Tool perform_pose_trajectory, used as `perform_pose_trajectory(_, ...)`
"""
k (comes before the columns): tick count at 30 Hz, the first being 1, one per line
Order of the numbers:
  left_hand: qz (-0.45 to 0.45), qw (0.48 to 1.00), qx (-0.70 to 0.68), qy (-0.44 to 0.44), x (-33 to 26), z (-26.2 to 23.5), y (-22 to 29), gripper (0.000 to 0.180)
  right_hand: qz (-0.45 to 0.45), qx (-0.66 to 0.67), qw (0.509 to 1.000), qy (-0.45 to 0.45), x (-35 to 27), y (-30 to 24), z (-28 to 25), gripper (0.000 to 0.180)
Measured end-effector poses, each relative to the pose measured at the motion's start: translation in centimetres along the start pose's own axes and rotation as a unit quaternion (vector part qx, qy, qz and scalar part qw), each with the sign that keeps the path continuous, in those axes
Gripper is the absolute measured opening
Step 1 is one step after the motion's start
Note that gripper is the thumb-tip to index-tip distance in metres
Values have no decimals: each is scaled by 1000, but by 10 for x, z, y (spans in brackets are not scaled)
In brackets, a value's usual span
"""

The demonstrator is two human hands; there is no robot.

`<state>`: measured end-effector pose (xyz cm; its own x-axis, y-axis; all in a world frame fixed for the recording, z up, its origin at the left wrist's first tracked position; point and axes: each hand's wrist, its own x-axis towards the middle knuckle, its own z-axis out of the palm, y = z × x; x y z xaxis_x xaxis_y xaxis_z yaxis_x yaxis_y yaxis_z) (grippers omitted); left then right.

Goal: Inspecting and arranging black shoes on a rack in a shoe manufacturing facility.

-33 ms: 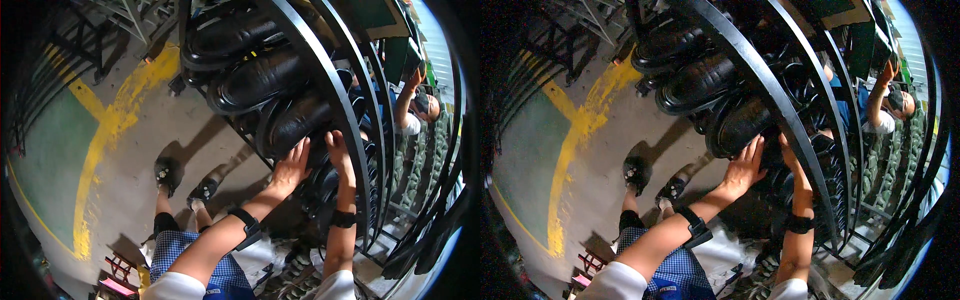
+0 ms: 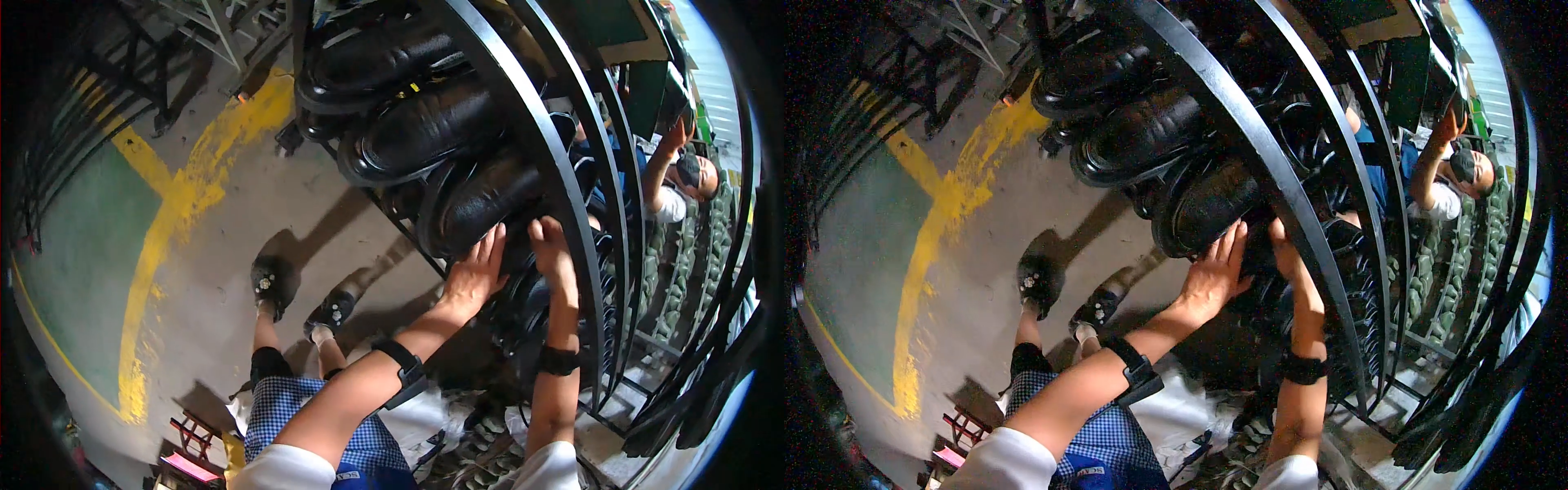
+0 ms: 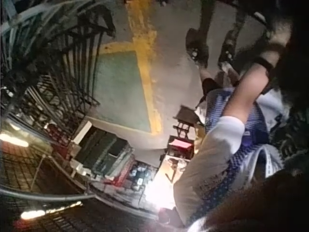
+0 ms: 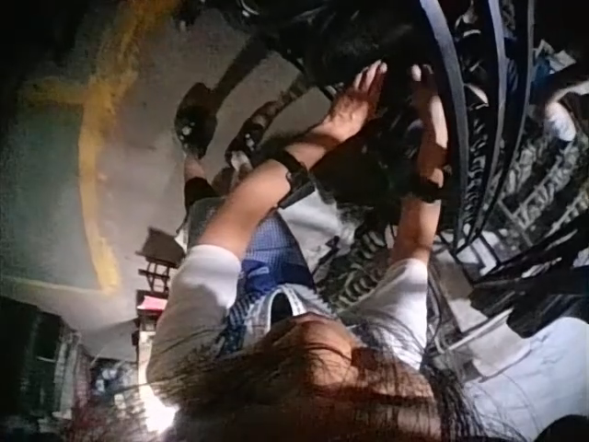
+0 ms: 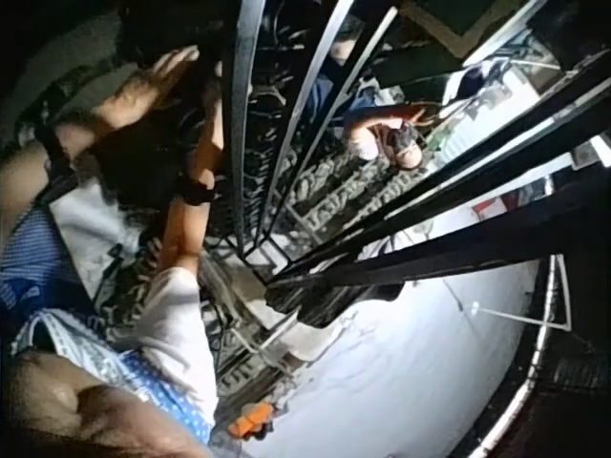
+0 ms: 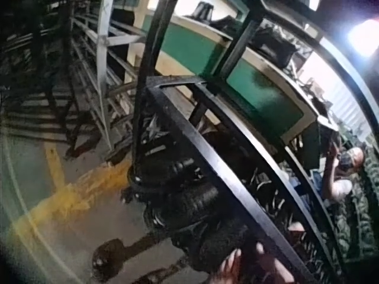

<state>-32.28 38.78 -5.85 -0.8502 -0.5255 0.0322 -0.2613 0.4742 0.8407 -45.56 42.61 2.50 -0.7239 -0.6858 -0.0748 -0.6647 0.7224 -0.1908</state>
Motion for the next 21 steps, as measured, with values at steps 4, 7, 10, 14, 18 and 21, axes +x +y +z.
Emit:
perform_pose_trajectory(4,3,998,50,36,2,6,-4,88,117,278,947,-113,-60,-10,23,17)
perform_pose_trajectory(7,2,1000,5,14,1,2,0,88,78,276,949,132,-58,-18,23,13)
perform_pose_trajectory(10,10,1000,6,17,0,-2,-1,88,-81,-31,984,156,-21,-17,7,29)
perform_pose_trajectory(14,22,998,43,39,-1,-2,-1,88,-169,-227,951,123,12,-13,2,44)
perform_pose_trajectory(18,24,999,18,31,-2,-3,0,88,-160,-243,954,70,23,-4,0,42)
perform_pose_trajectory(21,28,999,27,26,-1,-2,-1,89,-156,-226,957,97,25,0,5,39)
